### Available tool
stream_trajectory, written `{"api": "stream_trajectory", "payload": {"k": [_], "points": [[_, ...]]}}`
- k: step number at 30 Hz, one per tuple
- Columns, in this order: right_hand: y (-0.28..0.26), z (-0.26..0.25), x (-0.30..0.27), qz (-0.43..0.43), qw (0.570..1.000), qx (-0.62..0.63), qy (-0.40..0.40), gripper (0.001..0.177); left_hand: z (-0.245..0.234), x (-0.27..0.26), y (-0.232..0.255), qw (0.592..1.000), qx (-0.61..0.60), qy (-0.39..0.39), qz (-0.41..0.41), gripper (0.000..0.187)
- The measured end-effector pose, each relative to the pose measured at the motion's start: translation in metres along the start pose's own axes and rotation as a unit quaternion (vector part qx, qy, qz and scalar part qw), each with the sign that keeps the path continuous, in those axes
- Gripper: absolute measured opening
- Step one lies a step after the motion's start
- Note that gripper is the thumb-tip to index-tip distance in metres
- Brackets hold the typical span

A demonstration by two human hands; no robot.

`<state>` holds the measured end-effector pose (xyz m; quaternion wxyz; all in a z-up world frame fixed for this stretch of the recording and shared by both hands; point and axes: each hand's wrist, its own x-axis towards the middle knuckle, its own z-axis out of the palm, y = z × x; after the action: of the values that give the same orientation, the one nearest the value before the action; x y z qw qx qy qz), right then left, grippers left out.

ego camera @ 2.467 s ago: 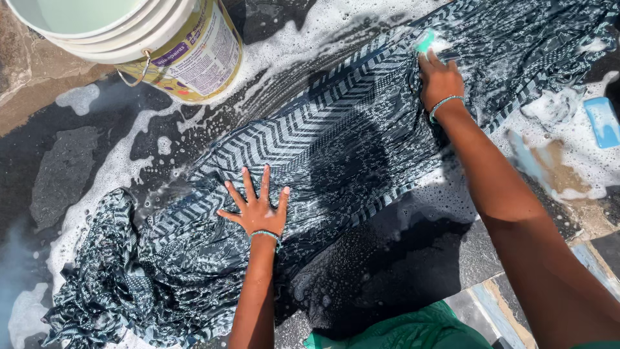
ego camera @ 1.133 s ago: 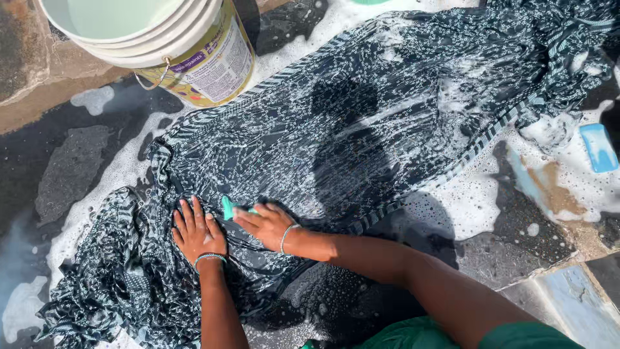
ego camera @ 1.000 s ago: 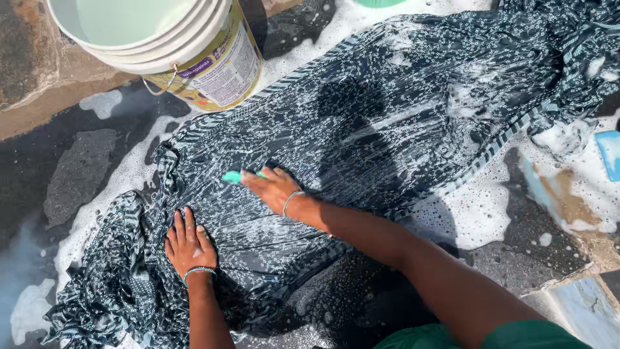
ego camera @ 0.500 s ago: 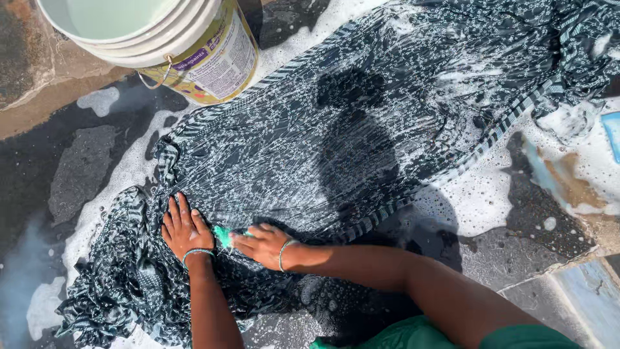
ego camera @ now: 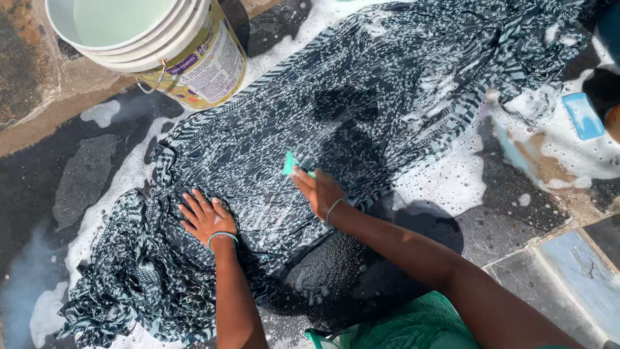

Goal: The person washes a piece of patterned fabric by hand on a stone surface using a small brush and soapy water from a bucket, scrubbing the material and then folding and squeezing it.

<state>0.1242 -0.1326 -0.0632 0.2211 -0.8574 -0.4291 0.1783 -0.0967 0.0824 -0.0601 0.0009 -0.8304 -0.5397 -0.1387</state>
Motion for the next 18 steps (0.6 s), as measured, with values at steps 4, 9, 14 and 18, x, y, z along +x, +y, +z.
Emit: {"api": "stream_trajectory", "payload": {"k": [4, 9, 14, 18], "points": [[-0.055, 0.005, -0.042, -0.397, 0.913, -0.072, 0.062, 0.058, -0.031, -0.031, -0.005, 0.996, -0.027, -0.08, 0.014, 0.063], [0.185, -0.16, 0.088, 0.048, 0.935, -0.246, 0.25, 0.06, -0.066, -0.024, -0.052, 0.994, -0.06, -0.043, -0.074, 0.065], [0.271, -0.196, 0.087, 0.087, 0.945, -0.226, 0.219, 0.035, -0.05, -0.021, 0.037, 0.991, -0.089, -0.027, 0.099, 0.062], [0.293, -0.18, 0.039, 0.014, 0.971, -0.139, 0.196, 0.016, -0.035, -0.029, 0.078, 0.949, -0.25, -0.06, 0.184, 0.01]]}}
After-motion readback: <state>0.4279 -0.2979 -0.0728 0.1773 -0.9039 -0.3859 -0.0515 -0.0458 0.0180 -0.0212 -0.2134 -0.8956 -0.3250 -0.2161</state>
